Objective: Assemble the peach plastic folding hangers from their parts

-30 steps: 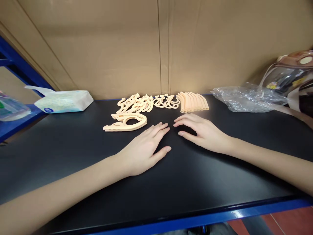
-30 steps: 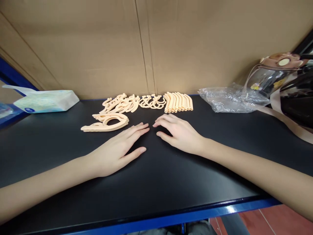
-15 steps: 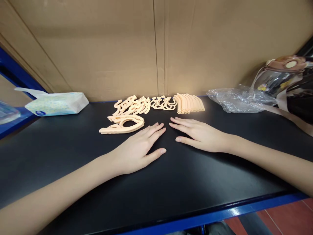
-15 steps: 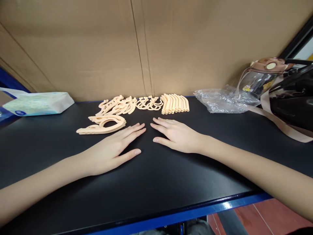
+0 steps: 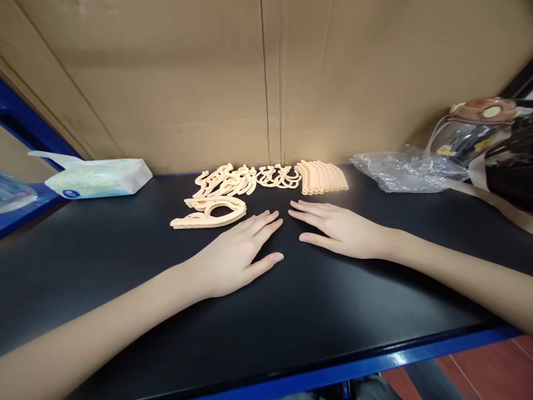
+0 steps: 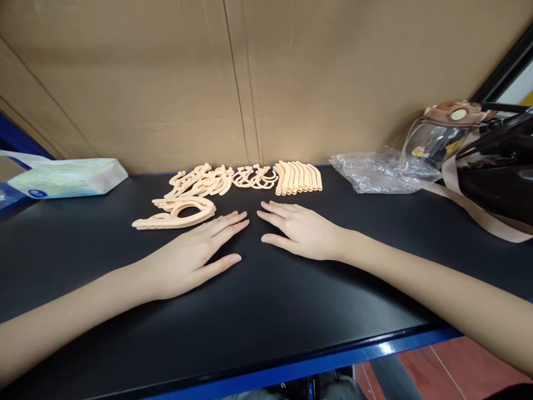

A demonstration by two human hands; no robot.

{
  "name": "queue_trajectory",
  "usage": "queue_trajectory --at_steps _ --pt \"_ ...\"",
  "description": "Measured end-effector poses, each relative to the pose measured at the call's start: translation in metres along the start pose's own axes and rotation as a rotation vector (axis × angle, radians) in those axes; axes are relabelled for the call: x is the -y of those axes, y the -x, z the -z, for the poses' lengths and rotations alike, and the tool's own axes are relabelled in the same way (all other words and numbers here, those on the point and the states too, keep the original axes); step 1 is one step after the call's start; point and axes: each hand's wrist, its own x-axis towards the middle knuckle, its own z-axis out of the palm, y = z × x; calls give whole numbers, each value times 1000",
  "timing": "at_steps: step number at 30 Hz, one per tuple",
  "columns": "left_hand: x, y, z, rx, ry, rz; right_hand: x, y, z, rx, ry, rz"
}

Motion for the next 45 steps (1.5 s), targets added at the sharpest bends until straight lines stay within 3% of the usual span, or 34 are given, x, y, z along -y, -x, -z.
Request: queue_trajectory --at_steps 10,14,16,18,20,23,29,35,41,45 --pt "0 0 -1 -1 -8 -5 1 0 -2 6 14 -5" --pt "0 0 0 9 -17 -7 -4 -3 9 -50 27 12" --pt "0 1 0 8 -19 -10 -15 -3 22 -199 39 -74" --pt "0 0 0 15 -31 -8 -31 -1 35 -397 109 -264" --pt "0 0 0 28 -45 -4 -51 2 44 -440 192 -406" --pt "0 0 0 30 -46 -4 -77 6 45 -330 265 -512" --pt "0 2 0 9 -32 -9 -93 7 26 -144 316 -515" --pt "1 1 0 15 -41 -13 -93 8 26 -123 338 -553" --pt "0 0 0 25 -36 -6 -86 3 27 -173 428 -723" --pt "0 -1 0 31 -39 -4 -82 -1 25 -124 466 -775"
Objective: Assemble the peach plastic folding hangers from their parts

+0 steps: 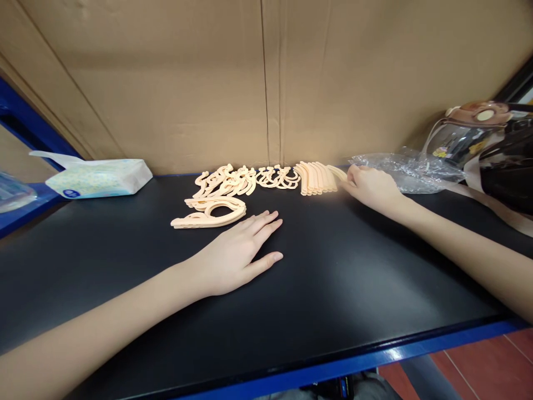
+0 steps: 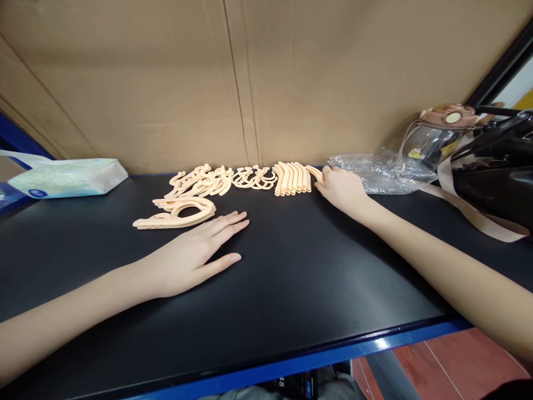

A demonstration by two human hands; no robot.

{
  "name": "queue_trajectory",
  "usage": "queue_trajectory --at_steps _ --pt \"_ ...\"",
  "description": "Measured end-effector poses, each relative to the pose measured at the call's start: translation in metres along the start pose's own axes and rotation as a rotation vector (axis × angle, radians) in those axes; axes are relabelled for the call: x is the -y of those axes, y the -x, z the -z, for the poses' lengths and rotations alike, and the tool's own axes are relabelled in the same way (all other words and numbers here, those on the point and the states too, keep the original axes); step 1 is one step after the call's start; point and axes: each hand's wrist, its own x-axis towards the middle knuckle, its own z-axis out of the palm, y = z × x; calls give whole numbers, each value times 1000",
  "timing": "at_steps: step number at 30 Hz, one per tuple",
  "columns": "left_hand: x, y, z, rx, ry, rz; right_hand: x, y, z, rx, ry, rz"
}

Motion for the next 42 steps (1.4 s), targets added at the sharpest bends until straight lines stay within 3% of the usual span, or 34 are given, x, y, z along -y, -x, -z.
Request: queue_trajectory --at_steps 11,20,26,30,34,37,42 --pt "1 2 0 -6 -4 -4 1 1 2 27 1 -59" --pt "0 2 0 -9 6 0 1 5 13 -189 -118 -53" --pt "0 3 -3 -58 175 62 19 22 30 -315 -367 224" --pt "-1 3 -8 -251 384 116 35 40 36 -264 -452 478" --pt "-1 1 -9 -380 436 123 44 52 34 -277 -468 729" --pt "-1 -1 -7 -420 438 137 47 56 32 -282 -468 826" --pt "-1 -2 -5 -375 356 85 51 61 27 -216 -501 872"
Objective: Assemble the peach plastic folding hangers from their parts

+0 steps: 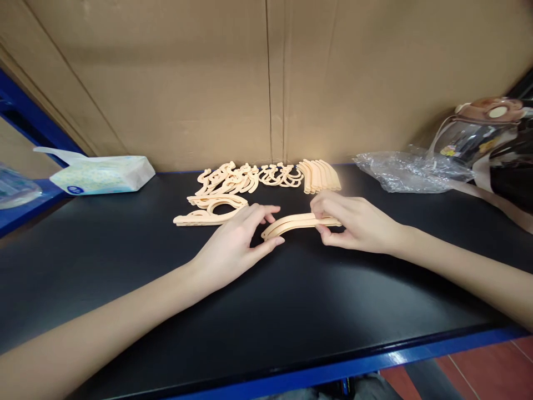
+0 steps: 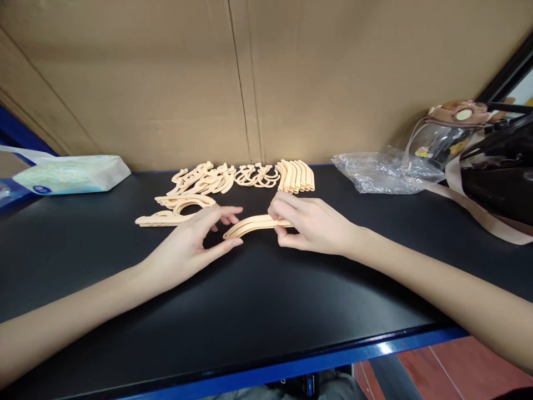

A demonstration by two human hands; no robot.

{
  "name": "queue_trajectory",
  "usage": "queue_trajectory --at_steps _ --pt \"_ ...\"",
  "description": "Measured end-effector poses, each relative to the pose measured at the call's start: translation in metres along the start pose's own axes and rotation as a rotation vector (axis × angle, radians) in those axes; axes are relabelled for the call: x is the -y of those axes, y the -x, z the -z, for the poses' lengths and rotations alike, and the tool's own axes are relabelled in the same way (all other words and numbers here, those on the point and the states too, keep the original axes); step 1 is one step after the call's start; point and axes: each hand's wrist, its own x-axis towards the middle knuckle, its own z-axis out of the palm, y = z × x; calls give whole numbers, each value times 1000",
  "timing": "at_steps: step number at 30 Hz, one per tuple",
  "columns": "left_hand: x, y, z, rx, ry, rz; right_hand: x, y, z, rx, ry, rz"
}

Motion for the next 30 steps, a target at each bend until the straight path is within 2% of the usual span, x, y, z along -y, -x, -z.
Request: queue_trajectory --at_steps 11,17,30 --pt "-3 -3 2 60 -92 -47 4 -4 -2 86 22 79" --pt "-5 -3 3 72 -105 -49 5 -4 -3 138 21 84" --pt "-3 -2 4 102 -152 -55 4 -6 -4 155 -18 66"
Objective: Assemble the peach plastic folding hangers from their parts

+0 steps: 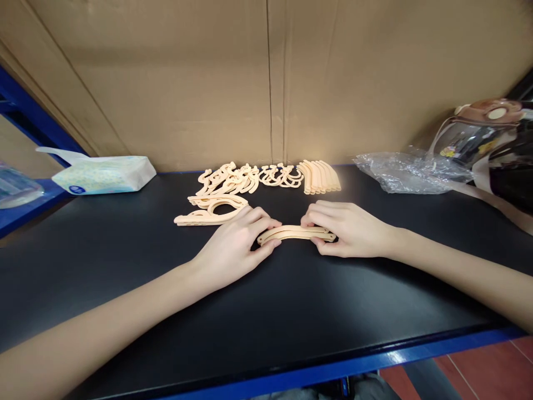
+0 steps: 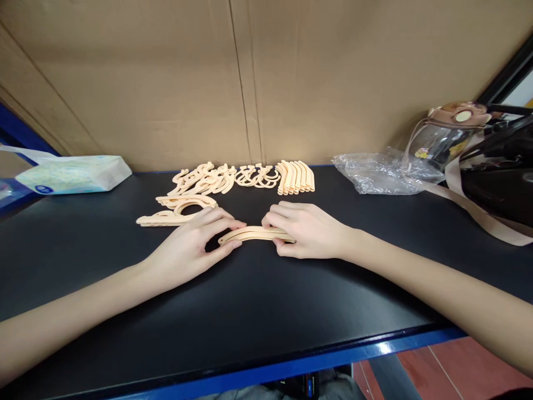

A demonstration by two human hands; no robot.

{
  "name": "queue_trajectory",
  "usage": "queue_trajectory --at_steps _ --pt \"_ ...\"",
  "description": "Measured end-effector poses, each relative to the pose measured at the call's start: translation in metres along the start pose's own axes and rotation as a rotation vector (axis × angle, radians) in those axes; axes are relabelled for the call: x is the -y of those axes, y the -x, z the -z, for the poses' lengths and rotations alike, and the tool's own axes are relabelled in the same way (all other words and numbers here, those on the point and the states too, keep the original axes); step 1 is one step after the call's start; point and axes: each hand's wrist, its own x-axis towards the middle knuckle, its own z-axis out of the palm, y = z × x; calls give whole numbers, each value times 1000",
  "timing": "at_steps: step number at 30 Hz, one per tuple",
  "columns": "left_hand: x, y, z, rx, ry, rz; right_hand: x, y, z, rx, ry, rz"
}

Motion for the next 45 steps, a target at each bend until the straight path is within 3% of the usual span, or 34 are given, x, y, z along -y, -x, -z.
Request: queue_trajectory --at_steps 33,38,45 --pt "-2 0 5 -5 -153 -5 -6 2 -5 -27 -130 -27" --pt "-1 1 4 -13 -136 6 -15 -3 0 -134 54 -96" --pt "2 1 4 -47 -111 -12 -45 -33 6 -40 345 -261"
